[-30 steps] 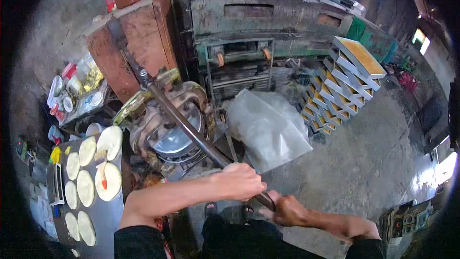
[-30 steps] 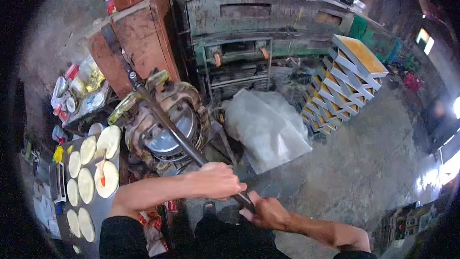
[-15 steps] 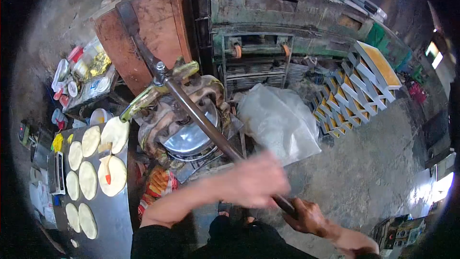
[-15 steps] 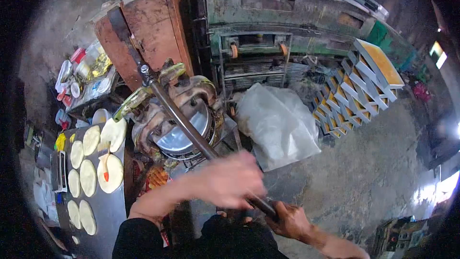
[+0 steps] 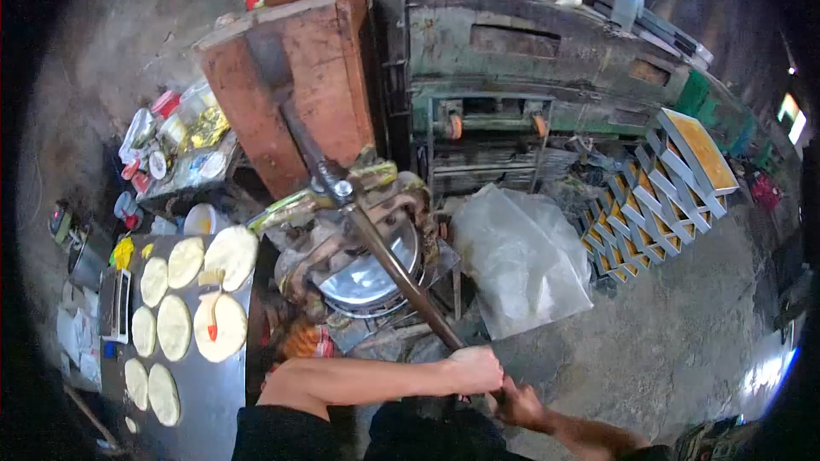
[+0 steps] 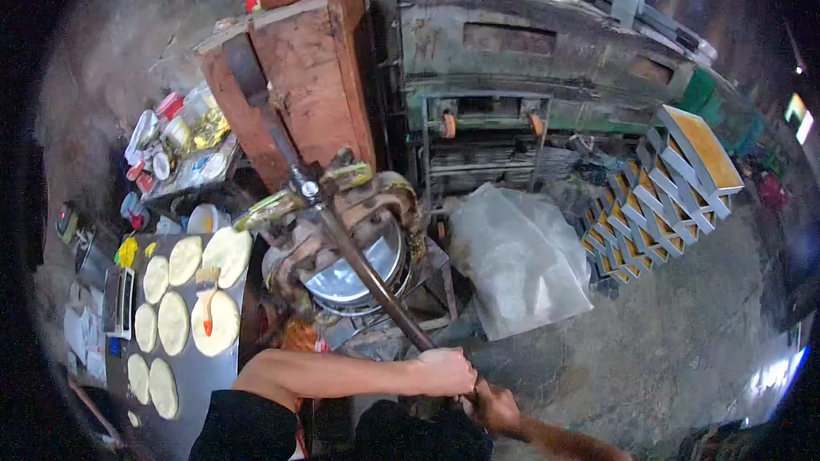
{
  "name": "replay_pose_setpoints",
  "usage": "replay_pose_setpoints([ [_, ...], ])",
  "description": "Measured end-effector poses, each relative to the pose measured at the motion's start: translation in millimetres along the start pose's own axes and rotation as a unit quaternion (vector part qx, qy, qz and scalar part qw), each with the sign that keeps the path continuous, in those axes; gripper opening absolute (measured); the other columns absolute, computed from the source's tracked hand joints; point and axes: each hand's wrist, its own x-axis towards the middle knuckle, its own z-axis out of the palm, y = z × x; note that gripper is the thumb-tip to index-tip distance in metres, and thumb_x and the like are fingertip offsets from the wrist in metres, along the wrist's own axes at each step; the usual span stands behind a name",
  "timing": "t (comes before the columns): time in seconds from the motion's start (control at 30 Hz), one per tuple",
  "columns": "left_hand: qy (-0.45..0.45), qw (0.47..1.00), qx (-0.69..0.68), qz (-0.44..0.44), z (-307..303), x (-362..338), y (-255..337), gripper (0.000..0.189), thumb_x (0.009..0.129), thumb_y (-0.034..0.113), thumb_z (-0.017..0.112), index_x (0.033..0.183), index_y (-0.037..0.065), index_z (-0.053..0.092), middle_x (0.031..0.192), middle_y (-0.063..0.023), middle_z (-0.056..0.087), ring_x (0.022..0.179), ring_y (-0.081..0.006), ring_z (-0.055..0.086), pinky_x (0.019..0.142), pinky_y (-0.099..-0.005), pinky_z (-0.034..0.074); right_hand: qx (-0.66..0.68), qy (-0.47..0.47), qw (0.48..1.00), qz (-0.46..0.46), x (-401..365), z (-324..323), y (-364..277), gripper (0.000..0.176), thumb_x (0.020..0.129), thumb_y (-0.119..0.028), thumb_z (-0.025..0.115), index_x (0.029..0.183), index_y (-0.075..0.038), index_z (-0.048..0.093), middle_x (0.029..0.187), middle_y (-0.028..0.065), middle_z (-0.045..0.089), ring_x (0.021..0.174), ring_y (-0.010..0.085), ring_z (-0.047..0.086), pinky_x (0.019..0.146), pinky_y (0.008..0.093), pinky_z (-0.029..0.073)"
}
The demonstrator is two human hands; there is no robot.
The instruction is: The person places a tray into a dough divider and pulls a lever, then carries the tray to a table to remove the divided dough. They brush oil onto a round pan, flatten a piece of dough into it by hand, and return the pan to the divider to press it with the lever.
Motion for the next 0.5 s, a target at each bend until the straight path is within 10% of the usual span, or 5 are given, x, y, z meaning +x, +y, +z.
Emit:
replay_pose_setpoints([
  [0.37, 0.111, 0.992, 0.011, -0.053, -105, -27, 8, 0.007, 0.066, 0.016, 0.066, 0.064, 0.009, 0.065, 0.064, -0.0048, 0.067, 0.063, -0.023, 0.068, 0.052, -0.0363, 0.052, 0.066, -0.054, 0.991, 0.099, -4, -102, -98, 0.037, 0.085, -0.031, 0.068, 0.101, -0.003, 0.049, 0.07, 0.0206, 0.063, 0.062, 0.0437, 0.063, 0.055, 0.0499, 0.051],
  [0.5, 0.114, 0.991, 0.021, -0.071, -54, -11, -3, 0.008, 0.065, 0.017, 0.066, 0.063, 0.009, 0.066, 0.063, -0.006, 0.067, 0.063, -0.0238, 0.068, 0.054, -0.0358, 0.053, 0.037, -0.1, 0.985, 0.133, 20, -61, -57, 0.04, 0.084, -0.028, 0.068, 0.105, 0.0, 0.049, 0.073, 0.0214, 0.064, 0.066, 0.0425, 0.065, 0.056, 0.0485, 0.051],
])
